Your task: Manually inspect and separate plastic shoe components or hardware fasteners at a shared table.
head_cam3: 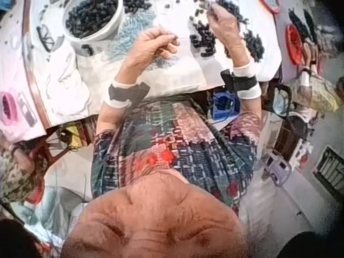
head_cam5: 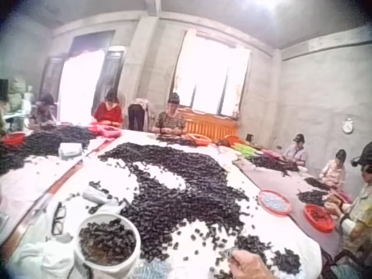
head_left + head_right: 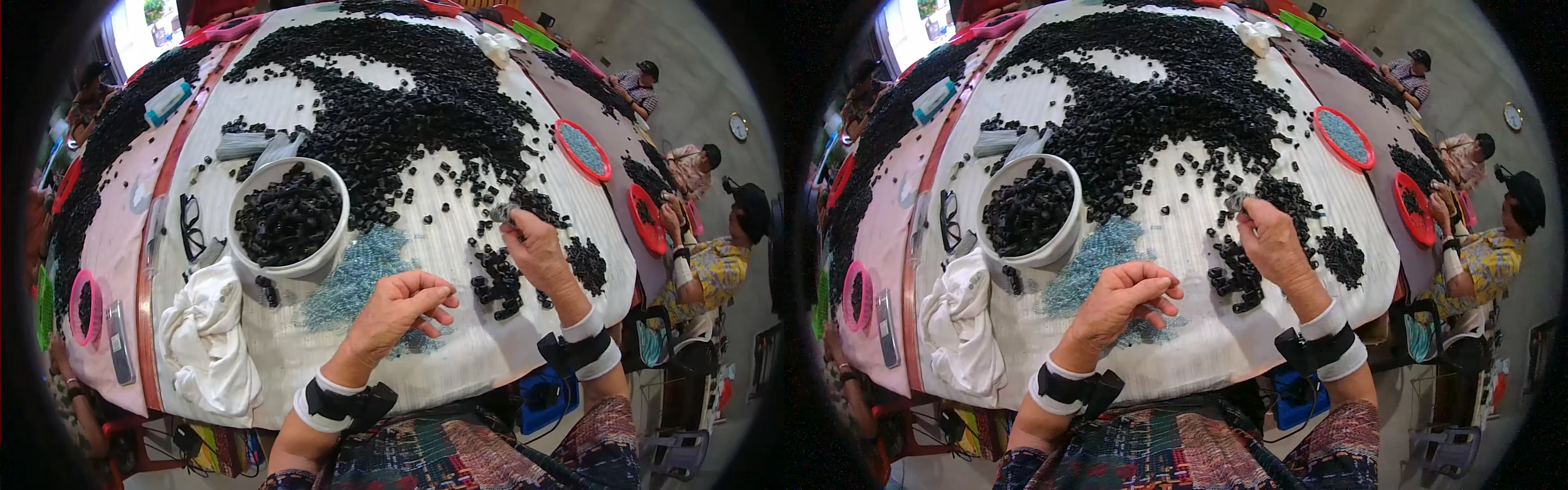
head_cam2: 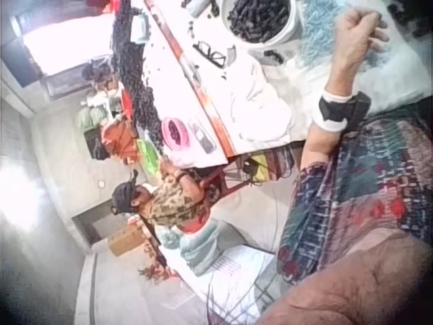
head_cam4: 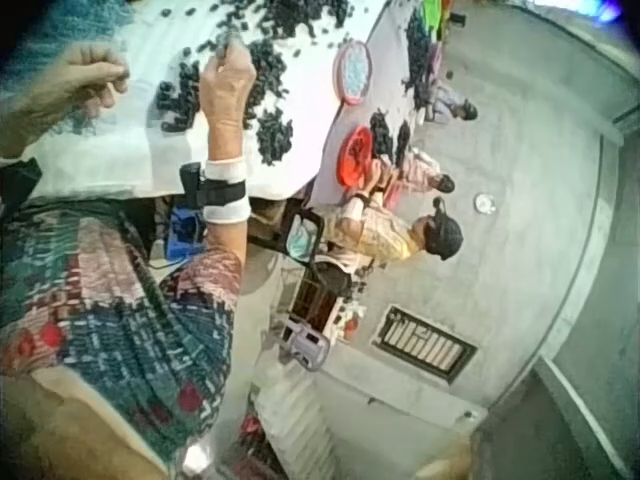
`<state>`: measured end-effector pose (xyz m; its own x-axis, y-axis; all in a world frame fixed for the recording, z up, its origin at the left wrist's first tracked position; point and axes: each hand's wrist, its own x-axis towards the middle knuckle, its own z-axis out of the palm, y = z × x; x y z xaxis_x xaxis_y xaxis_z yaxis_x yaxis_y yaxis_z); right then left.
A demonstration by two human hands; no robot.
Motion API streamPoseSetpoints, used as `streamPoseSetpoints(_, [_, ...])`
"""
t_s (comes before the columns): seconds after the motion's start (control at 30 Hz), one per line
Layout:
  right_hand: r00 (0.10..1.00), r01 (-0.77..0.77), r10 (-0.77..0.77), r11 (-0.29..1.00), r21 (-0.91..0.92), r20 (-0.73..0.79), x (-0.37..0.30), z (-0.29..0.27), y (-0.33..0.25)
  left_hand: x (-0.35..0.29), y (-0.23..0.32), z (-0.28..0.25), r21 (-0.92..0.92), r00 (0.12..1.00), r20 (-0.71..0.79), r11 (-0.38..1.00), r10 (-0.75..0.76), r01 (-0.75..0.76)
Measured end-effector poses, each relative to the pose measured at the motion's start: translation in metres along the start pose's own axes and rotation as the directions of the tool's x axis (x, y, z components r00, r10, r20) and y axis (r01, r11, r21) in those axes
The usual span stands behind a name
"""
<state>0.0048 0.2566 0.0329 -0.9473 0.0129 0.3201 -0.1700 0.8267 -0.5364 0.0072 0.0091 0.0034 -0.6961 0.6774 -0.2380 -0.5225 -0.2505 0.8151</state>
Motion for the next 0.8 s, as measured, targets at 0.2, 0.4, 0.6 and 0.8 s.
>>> streamPoseSetpoints(0.2, [0.991,0.127,-0.130,0.987,-0.100,-0.018,-0.002,0.009,0.010,-0.003,0.000,0.003,0.059,1.000,0.005,0.998,-0.026,0.026])
streamPoseSetpoints(0.4, [0.977,0.211,-0.210,0.969,-0.131,0.022,0.011,0.020,0.021,-0.004,0.001,0.002,0.056,1.000,-0.021,0.998,-0.016,0.017])
streamPoseSetpoints(0.6, [0.982,0.189,-0.180,0.963,-0.194,0.064,0.017,0.024,0.028,-0.002,0.002,0.001,0.048,0.999,-0.031,0.999,-0.017,0.018])
streamPoseSetpoints(0.8, [0.977,0.210,-0.210,0.978,0.011,-0.028,0.007,0.012,0.013,-0.002,0.002,-0.002,0.018,0.999,-0.033,1.000,-0.003,0.004])
